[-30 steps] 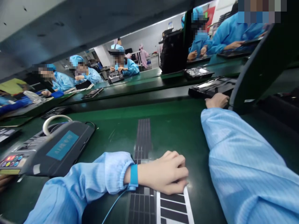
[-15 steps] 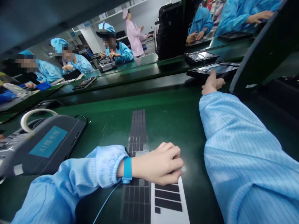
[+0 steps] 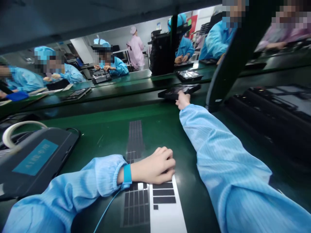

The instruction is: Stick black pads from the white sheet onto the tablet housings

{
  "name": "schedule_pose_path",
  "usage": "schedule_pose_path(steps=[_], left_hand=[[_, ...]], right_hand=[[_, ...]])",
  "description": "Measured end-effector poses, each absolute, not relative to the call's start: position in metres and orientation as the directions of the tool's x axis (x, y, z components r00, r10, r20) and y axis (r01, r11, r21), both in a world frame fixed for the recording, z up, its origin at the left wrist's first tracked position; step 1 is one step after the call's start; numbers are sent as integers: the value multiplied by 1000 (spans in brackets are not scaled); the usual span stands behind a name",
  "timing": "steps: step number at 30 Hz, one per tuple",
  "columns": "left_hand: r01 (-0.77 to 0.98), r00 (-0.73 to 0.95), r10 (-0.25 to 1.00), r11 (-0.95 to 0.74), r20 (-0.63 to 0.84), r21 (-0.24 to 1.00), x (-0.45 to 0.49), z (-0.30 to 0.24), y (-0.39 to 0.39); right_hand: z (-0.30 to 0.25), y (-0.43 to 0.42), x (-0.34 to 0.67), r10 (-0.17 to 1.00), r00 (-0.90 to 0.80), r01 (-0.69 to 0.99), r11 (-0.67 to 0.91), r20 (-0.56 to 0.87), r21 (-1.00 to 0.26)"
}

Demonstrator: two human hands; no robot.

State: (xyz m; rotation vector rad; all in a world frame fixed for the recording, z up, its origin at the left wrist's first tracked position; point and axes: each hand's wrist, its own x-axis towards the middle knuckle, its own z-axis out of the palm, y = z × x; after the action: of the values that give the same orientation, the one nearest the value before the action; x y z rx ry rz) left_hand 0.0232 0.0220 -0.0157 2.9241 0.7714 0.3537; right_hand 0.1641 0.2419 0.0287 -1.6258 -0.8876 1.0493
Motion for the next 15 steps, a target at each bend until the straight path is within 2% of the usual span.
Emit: schedule_pose_path(steps=[4, 9, 11, 15], left_hand=[[474, 848, 497, -867, 187, 153, 23, -11, 20], [465, 866, 464, -884, 186, 39, 16, -2, 5], [487, 857, 489, -872, 165, 53, 9, 0, -2], [502, 838, 528, -845, 139, 186, -1, 0, -8]], right_hand=[[47, 186, 184, 952, 152, 59, -277, -266, -959], [55, 84, 238, 915, -156, -8, -379, -373, -925], [51, 41, 257, 897, -131, -47, -432, -423, -901], [35, -33, 287, 874, -35, -76, -485, -484, -871]])
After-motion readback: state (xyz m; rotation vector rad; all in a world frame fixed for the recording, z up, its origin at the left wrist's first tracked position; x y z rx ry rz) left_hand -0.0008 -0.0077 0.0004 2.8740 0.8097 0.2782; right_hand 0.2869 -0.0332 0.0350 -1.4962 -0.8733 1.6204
